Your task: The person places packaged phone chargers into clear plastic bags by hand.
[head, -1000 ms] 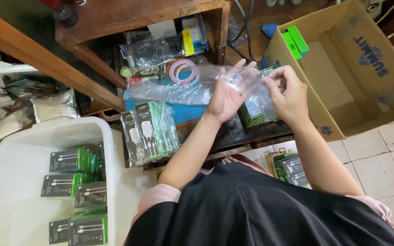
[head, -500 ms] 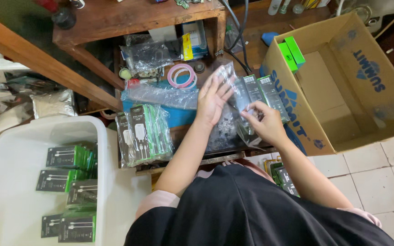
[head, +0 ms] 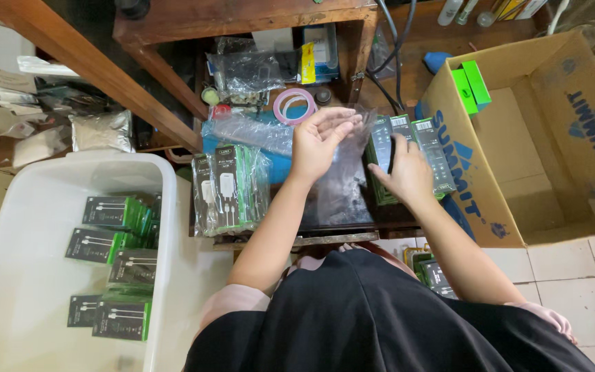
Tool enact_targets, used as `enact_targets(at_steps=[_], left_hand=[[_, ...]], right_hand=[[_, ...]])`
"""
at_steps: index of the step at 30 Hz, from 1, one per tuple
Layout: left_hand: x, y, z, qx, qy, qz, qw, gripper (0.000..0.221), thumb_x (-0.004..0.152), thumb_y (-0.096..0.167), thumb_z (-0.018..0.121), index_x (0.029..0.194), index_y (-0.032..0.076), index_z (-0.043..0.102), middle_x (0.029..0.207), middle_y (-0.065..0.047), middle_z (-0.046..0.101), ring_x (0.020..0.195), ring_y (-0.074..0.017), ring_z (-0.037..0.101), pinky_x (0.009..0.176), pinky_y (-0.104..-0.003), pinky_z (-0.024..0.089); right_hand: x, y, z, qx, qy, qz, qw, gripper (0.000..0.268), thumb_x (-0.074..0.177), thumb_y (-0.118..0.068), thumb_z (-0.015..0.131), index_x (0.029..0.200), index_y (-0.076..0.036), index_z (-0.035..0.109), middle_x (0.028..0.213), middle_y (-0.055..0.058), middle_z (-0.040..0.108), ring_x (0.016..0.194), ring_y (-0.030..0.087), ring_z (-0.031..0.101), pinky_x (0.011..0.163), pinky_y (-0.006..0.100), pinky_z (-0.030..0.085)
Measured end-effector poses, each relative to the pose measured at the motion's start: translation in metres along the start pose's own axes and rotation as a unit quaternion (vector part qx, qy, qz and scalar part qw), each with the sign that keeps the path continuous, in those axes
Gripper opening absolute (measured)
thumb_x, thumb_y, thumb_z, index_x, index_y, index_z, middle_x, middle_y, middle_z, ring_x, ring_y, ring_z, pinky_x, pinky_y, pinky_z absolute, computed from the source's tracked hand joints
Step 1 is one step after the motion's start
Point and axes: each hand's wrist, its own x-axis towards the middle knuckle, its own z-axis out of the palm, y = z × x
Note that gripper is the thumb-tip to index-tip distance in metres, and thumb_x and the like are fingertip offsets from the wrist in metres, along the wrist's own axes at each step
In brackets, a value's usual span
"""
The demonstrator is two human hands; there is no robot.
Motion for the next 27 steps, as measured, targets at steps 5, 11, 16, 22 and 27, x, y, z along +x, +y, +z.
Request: enact_targets(at_steps=[5,11,16,22,27], left_hand=[[-0.006,0.013,-0.006,0.043,0.026,-0.059,0.997,0.019,0.102,0.003,0.059,0.120,-0.001,0.060,0.117,-0.018,0.074,0.107,-0.0219,0.075,0.088,-0.031,0.061],[-0.008,0.004,-0.014,0.093,0.043,-0.135,0.986,0.011,0.105,0.011,0.054,0.109,0.002,0.058,0.109,-0.015,0.079,0.098,-0.0210,0.079,0.075,-0.029,0.062],[-0.004,0.002,-0.015,0.099,0.010,-0.128,0.987,0.014,0.102,0.011,0.060,0.109,0.001,0.068,0.105,-0.009,0.078,0.096,-0.0173,0.078,0.074,-0.027,0.060],[-0.010,0.016,-0.001,0.173,-0.042,-0.108,0.978,0.017,0.088,-0.001,0.079,0.104,-0.001,0.073,0.090,-0.009,0.078,0.080,-0.0128,0.070,0.073,-0.027,0.057],[-0.013,0.022,0.007,0.121,-0.065,-0.112,0.984,0.028,0.078,-0.007,0.086,0.100,-0.002,0.070,0.090,-0.011,0.079,0.084,-0.0124,0.075,0.079,-0.026,0.060]], right_hand=[[0.021,0.040,0.009,0.203,-0.037,0.096,0.974,0.069,0.082,-0.037,0.077,0.135,0.001,0.056,0.101,0.020,0.068,0.093,0.040,0.069,0.079,0.050,0.056],[0.022,0.051,-0.041,0.728,-0.135,0.286,0.608,0.061,0.098,-0.050,0.061,0.138,-0.004,0.051,0.090,0.008,0.066,0.082,0.024,0.075,0.067,0.036,0.061],[0.018,0.012,-0.108,0.726,-0.089,0.078,0.677,0.063,0.105,-0.037,0.063,0.159,-0.011,0.042,0.115,0.002,0.064,0.091,0.013,0.063,0.075,0.032,0.057],[0.018,-0.024,-0.129,0.800,-0.034,0.018,0.599,0.052,0.104,-0.011,0.066,0.150,-0.007,0.041,0.138,0.010,0.060,0.135,0.026,0.060,0.116,0.054,0.050],[0.017,-0.040,-0.118,0.813,-0.034,0.024,0.581,0.040,0.105,-0.007,0.062,0.141,-0.003,0.046,0.133,0.017,0.061,0.134,0.034,0.059,0.118,0.055,0.047]])
